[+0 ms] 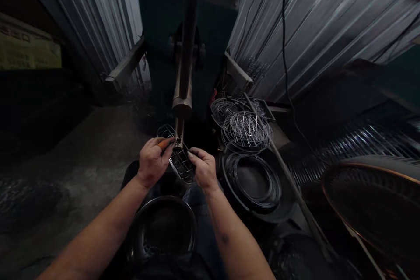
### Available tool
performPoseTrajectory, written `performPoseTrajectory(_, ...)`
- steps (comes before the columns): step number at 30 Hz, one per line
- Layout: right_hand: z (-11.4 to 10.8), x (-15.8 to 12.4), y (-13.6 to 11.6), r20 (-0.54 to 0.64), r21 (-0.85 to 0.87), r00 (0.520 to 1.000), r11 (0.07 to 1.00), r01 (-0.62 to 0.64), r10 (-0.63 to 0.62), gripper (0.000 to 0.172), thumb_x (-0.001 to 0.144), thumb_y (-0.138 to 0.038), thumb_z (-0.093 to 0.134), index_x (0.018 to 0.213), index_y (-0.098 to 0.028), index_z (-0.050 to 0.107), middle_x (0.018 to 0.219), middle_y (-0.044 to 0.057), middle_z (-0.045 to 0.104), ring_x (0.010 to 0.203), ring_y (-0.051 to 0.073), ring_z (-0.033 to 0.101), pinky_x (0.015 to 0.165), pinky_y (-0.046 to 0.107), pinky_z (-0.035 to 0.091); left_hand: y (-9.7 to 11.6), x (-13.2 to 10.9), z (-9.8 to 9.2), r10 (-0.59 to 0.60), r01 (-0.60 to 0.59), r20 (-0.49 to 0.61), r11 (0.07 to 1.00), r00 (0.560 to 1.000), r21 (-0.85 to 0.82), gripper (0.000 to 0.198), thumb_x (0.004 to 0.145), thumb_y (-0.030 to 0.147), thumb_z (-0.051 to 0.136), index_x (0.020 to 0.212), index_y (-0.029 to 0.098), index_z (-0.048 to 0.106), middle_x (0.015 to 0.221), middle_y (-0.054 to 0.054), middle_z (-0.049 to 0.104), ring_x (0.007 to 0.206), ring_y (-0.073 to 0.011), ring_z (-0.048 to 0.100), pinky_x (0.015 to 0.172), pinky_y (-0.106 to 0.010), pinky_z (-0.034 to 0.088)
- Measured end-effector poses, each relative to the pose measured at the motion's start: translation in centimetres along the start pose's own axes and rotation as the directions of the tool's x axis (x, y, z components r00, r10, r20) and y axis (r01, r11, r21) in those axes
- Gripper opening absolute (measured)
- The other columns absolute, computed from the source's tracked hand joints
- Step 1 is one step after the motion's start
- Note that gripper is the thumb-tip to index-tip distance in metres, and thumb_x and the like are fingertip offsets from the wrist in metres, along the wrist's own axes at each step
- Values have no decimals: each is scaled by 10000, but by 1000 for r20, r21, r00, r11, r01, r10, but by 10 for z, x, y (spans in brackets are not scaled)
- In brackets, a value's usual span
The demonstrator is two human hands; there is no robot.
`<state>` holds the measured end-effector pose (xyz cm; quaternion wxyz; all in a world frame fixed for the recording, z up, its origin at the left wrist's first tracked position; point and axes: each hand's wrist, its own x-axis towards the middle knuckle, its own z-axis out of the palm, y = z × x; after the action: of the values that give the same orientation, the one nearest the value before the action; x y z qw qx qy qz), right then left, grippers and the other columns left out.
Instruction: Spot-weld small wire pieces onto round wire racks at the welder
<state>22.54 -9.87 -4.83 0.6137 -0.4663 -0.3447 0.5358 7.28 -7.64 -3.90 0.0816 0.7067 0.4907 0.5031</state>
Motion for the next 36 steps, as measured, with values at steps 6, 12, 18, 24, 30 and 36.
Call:
performPoseTrajectory(6,4,-3,0,-41,25,999,1000,13,-12,197,566,-296,798,719,-182,753,659,7,674,611,139,569,643,288,469,-4,-6,3,70,-70,3,998,998,9,210,897,286,559,943,189,740,850,-93,676,779,-205,585,750,-340,455)
performPoseTrajectory(12,3,-4,8,-21,-12,999,999,37,-37,176,637,-316,777,748,-183,745,653,-8,647,614,131,550,634,270,457,-2,-4,3,101,-100,-17,994,995,41,195,882,288,571,836,192,734,778,-90,650,718,-193,555,707,-331,430)
performPoseTrajectory(18,5,-9,16,-56,-167,994,982,87,-98,189,700,-361,733,780,-189,735,657,-11,624,612,141,523,611,276,439,-5,-6,8,42,-40,-19,995,999,95,256,905,307,514,856,185,734,788,-102,654,734,-200,563,719,-341,438)
performPoseTrajectory(24,9,-10,12,-68,-140,994,987,78,-88,177,657,-349,744,743,-194,734,652,-1,628,619,147,529,603,275,440,-8,-6,7,-37,35,-26,997,999,-68,226,875,325,565,922,208,751,870,-97,674,807,-217,605,796,-344,466)
performPoseTrajectory(30,13,-4,4,-87,0,996,1000,24,-24,202,572,-325,778,706,-184,724,615,-9,623,587,136,532,602,280,451,-6,-4,4,-119,112,-35,982,992,-149,207,853,334,593,915,228,759,882,-91,687,836,-229,621,835,-358,468)
performPoseTrajectory(36,14,5,1,-91,40,996,999,23,-19,187,539,-291,787,673,-179,722,589,-14,618,570,126,528,584,268,446,-6,0,9,-88,85,-59,994,994,-65,241,878,322,555,905,200,760,858,-106,672,792,-221,604,828,-358,462)
